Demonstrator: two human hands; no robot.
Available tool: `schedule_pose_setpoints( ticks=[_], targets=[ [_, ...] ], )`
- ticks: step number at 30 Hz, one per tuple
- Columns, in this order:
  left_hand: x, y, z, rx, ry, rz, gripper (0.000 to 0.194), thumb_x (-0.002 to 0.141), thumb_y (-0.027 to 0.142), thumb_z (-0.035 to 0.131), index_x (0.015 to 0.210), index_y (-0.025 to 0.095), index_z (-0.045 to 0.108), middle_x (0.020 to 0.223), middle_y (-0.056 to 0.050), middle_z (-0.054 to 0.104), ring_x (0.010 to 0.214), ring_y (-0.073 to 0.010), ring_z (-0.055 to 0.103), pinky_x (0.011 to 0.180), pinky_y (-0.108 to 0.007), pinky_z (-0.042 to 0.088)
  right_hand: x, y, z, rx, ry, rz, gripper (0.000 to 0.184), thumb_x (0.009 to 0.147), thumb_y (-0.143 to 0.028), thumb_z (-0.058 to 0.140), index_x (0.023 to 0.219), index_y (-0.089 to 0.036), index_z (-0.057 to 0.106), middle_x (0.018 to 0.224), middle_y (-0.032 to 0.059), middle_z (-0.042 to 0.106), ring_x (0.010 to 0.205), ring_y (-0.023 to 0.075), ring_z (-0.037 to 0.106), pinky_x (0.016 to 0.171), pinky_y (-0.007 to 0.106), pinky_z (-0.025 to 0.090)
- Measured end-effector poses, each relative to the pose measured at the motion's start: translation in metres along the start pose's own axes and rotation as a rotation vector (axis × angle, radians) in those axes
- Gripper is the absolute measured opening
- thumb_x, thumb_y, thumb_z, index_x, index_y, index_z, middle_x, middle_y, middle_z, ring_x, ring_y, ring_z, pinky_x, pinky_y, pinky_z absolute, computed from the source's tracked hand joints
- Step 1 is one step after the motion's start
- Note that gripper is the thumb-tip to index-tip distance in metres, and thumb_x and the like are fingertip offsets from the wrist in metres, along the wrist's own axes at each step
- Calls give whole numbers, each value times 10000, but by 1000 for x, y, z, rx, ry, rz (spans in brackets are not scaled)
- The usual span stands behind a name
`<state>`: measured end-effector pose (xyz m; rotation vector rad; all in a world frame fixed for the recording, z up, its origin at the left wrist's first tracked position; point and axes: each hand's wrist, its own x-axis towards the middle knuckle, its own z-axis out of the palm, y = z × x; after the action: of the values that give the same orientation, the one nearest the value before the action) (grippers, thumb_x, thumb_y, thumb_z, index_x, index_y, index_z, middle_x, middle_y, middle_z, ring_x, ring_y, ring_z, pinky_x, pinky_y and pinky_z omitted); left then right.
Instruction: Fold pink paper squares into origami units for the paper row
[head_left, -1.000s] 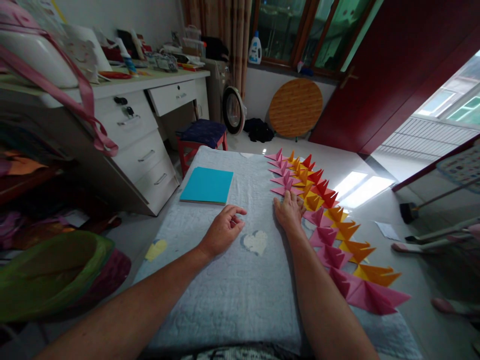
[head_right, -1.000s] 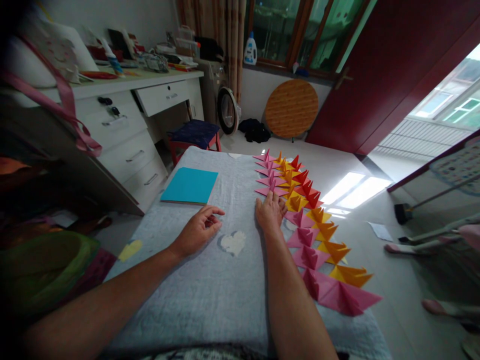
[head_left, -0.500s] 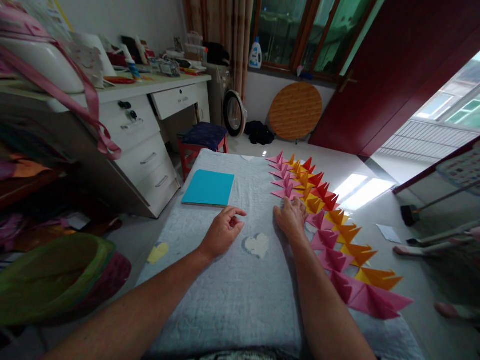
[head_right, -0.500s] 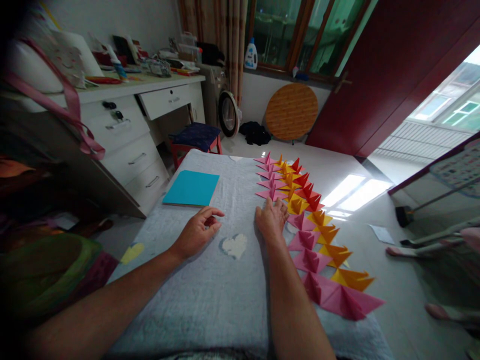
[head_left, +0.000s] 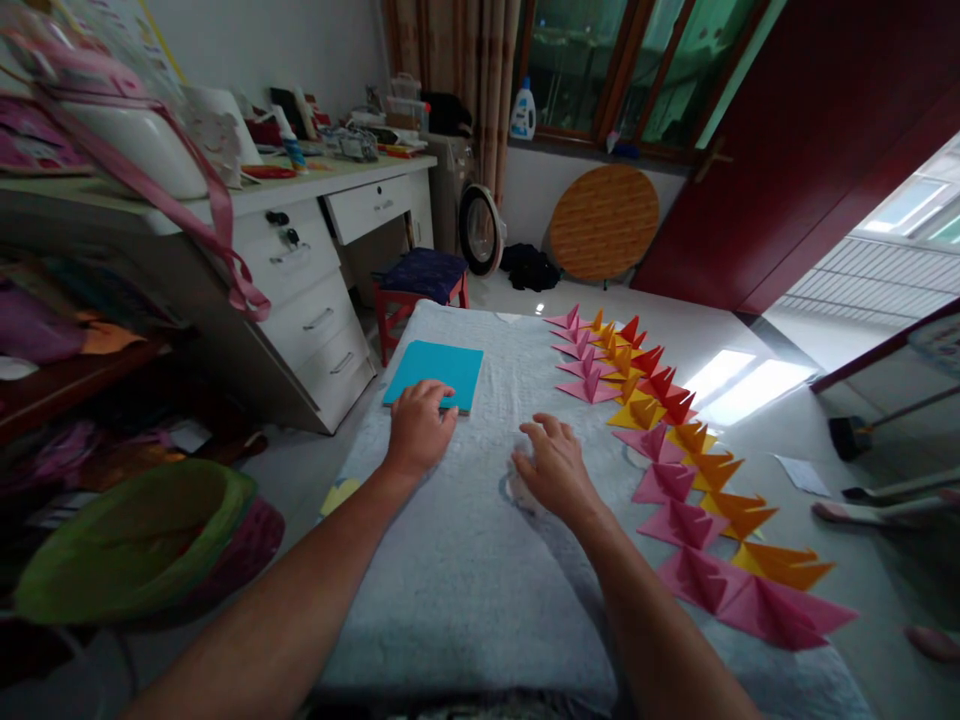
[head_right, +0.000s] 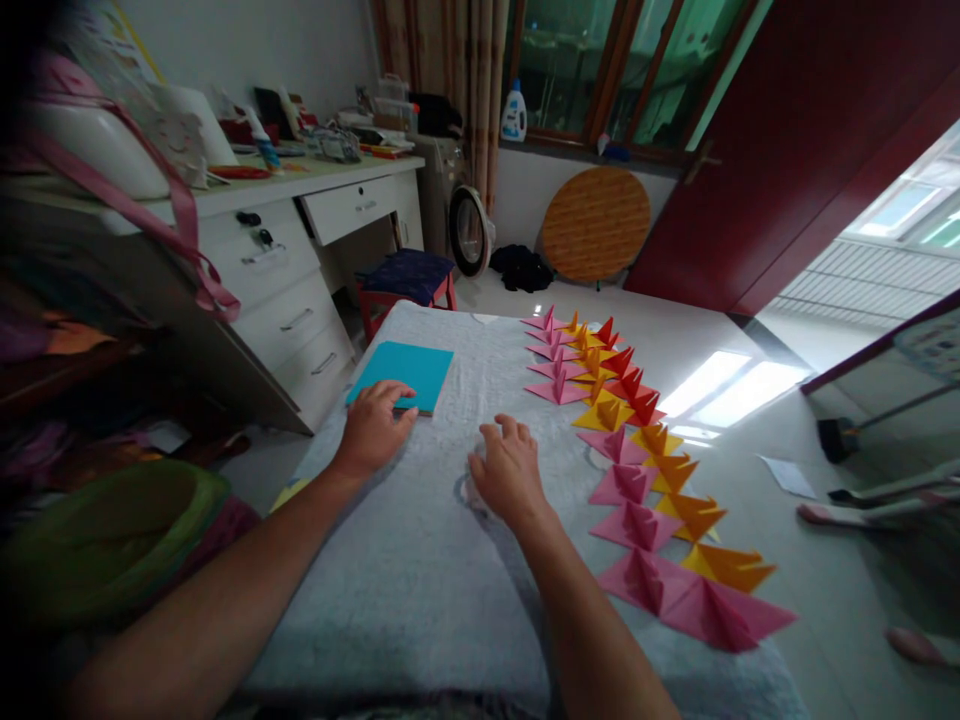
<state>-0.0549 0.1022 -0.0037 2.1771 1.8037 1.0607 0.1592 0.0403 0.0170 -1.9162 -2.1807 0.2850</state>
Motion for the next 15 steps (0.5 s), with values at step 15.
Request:
schedule_pose_setpoints(
  ticks=[15],
  targets=[
    [7,-14,21,-43,-89,69,241,791,259,715,1024,209,679,1171,-106,670,1155,-299,594,1041,-449,444,-2,6,21,66,25,-52,337,898,-304,565,1215,-219,645,1346,101,587,1196,287,497,1005,415,388]
  ],
)
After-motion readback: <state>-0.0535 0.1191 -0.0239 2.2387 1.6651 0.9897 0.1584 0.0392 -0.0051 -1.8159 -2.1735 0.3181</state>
